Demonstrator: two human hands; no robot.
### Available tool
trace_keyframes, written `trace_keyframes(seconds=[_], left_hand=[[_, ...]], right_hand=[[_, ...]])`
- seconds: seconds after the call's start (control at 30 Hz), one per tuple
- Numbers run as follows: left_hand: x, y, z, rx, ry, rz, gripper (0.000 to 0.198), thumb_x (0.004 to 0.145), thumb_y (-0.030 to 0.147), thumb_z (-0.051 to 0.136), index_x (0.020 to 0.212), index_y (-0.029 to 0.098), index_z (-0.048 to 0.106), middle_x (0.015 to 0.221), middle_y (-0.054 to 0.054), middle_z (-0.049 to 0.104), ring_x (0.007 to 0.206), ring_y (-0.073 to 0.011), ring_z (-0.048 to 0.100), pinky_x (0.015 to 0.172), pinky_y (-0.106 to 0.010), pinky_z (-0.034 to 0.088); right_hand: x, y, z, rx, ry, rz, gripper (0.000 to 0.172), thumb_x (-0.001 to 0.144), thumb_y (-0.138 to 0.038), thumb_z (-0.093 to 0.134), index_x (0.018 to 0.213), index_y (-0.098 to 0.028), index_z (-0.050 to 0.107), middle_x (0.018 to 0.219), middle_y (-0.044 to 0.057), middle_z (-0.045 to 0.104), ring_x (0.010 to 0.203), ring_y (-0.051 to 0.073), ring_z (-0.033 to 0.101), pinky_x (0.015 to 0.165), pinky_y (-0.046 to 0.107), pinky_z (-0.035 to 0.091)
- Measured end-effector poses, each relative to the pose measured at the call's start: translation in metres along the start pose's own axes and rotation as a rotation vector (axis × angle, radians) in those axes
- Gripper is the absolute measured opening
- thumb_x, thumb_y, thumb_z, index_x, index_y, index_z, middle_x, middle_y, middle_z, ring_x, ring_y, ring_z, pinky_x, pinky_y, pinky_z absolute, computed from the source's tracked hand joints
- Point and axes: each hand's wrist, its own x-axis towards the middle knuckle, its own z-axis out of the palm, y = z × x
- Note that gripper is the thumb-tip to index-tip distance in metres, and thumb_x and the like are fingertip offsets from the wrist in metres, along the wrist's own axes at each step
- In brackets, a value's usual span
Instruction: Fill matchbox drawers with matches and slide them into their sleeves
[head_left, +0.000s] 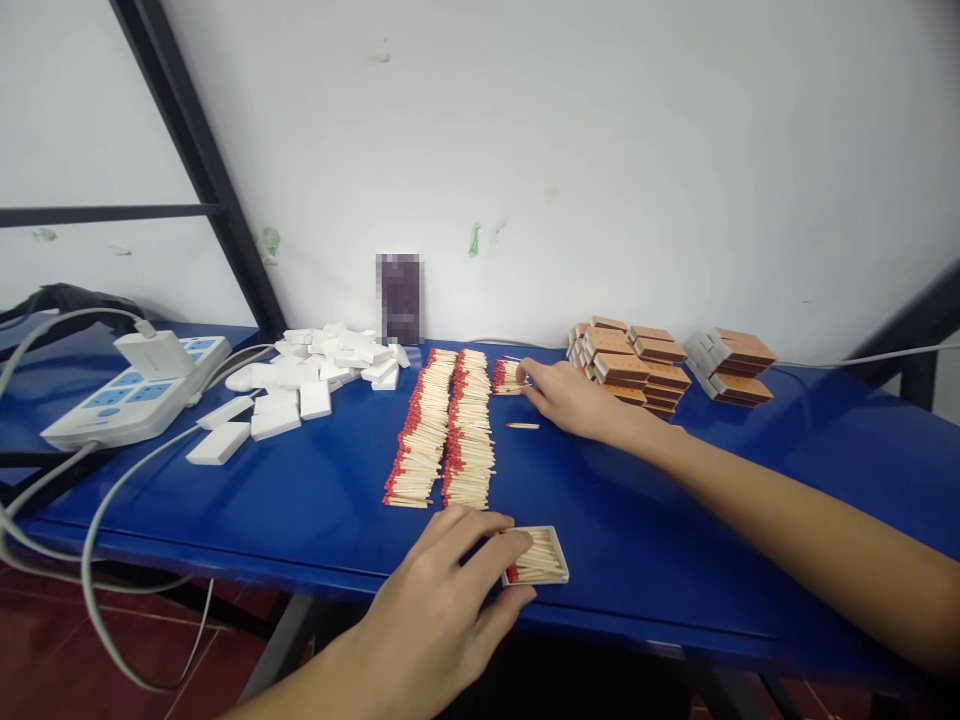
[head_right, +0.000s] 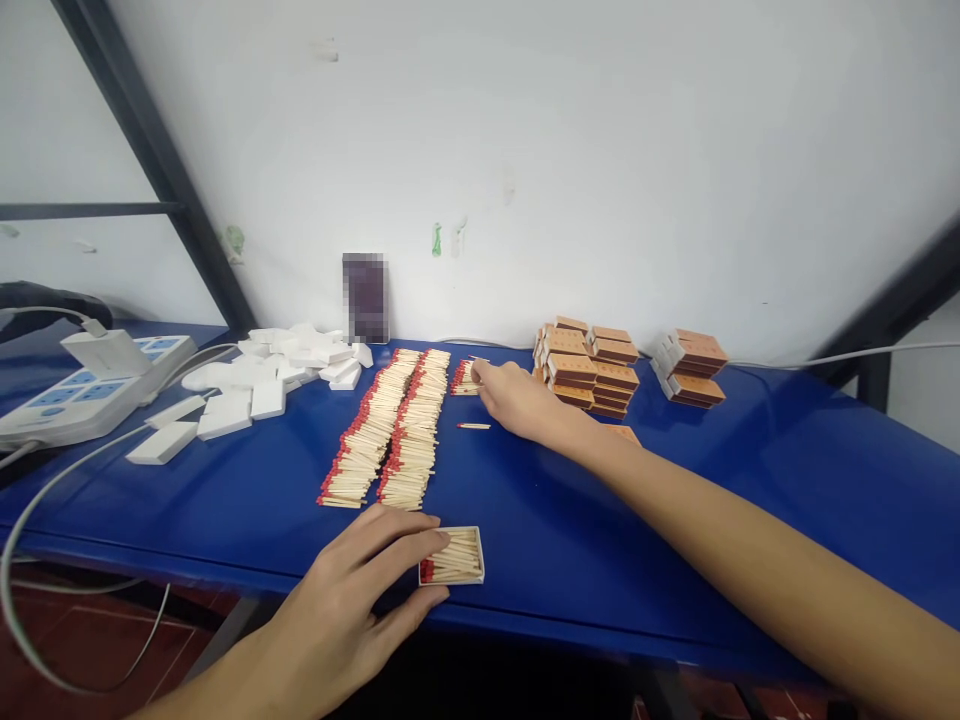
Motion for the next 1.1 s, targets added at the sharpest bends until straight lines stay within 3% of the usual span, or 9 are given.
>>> trace_keyframes(seconds=[0.13,0.33,0.87,1.1], left_hand=[[0.001,0.001,0.0,0.006,-0.007,-0.017,0.029,0.093,0.013,0.063,0.12,0.019,0.057,0.112,-0.008,0.065,0.102,-0.0217,0.063,0.091,-0.038,0.057],[0.001,0.002,0.0,-0.007,-0.003,-0.028,0.029,0.092,0.013,0.064,0.119,0.018,0.058,0.11,-0.008,0.066,0.099,-0.0212,0.063,0.09,-0.039,0.057],[0.0,0.001,0.001,-0.002,-0.013,-0.02,0.028,0.093,0.013,0.062,0.12,0.019,0.056,0.113,-0.009,0.064,0.102,-0.0225,0.062,0.091,-0.039,0.056],[0.0,-0.001,0.002,0.005,-0.006,-0.005,0.027,0.094,0.012,0.061,0.12,0.019,0.055,0.112,-0.008,0.064,0.101,-0.0222,0.061,0.093,-0.041,0.055]], right_hand=[[0.009,0.005,0.007,-0.045,-0.025,0.015,0.021,0.1,-0.021,0.039,0.106,-0.016,0.058,0.09,0.013,0.068,0.082,0.023,0.062,0.066,0.029,0.033],[0.008,0.005,0.011,-0.073,-0.035,0.017,0.023,0.101,-0.025,0.037,0.113,-0.017,0.055,0.094,0.014,0.068,0.085,0.025,0.063,0.066,0.03,0.032],[0.006,0.002,0.011,-0.032,-0.052,-0.016,0.023,0.103,-0.025,0.035,0.109,-0.019,0.056,0.099,0.012,0.069,0.091,0.023,0.063,0.07,0.029,0.036],[0.005,0.004,0.009,-0.025,-0.091,-0.034,0.016,0.101,-0.022,0.037,0.101,-0.019,0.053,0.093,0.01,0.069,0.083,0.021,0.064,0.068,0.028,0.036]])
